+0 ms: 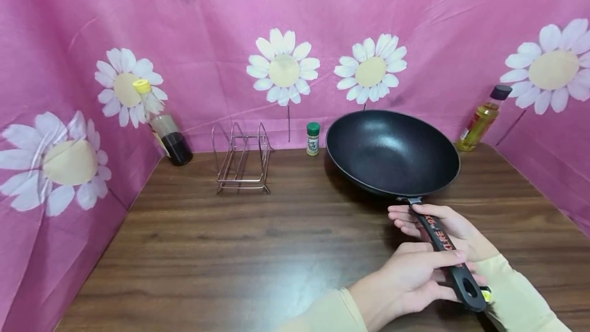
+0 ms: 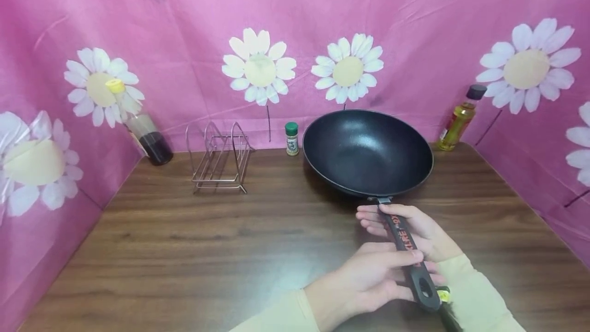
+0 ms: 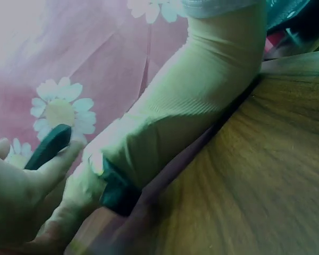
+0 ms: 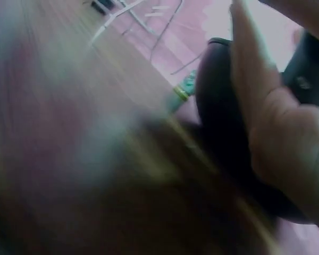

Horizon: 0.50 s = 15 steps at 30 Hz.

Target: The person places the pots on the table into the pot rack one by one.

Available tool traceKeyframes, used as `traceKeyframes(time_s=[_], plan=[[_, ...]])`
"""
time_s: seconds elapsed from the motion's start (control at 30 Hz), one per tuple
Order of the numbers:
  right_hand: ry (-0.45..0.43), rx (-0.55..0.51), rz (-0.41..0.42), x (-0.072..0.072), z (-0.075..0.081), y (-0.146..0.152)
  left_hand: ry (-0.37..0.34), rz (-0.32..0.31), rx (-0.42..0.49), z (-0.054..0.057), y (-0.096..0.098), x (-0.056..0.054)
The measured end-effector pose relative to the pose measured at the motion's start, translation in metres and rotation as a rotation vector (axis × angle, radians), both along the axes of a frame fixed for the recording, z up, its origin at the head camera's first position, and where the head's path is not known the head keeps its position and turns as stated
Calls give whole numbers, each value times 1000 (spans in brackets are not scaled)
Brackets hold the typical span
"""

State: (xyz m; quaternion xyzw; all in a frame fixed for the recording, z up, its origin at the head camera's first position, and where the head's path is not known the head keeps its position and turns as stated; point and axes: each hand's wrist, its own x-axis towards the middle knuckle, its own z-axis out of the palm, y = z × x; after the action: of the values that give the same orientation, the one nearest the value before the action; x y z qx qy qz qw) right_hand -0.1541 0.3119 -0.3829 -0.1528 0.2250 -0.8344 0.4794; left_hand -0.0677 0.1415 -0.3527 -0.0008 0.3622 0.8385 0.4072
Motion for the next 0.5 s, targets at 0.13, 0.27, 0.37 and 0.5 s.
traceKeyframes(time_s=[0.13, 0.27, 0.37, 0.5], plan=[[-40, -64, 57, 3, 2, -1, -10, 4, 72, -4, 12, 0], [-115, -62, 92, 11, 7, 2, -12, -26, 139, -8, 16, 1], [-255, -81, 102, 13, 11, 0, -13, -32, 170, -11, 16, 0], [-429, -115, 105, 9, 16, -5, -2, -37, 212, -14, 13, -4]])
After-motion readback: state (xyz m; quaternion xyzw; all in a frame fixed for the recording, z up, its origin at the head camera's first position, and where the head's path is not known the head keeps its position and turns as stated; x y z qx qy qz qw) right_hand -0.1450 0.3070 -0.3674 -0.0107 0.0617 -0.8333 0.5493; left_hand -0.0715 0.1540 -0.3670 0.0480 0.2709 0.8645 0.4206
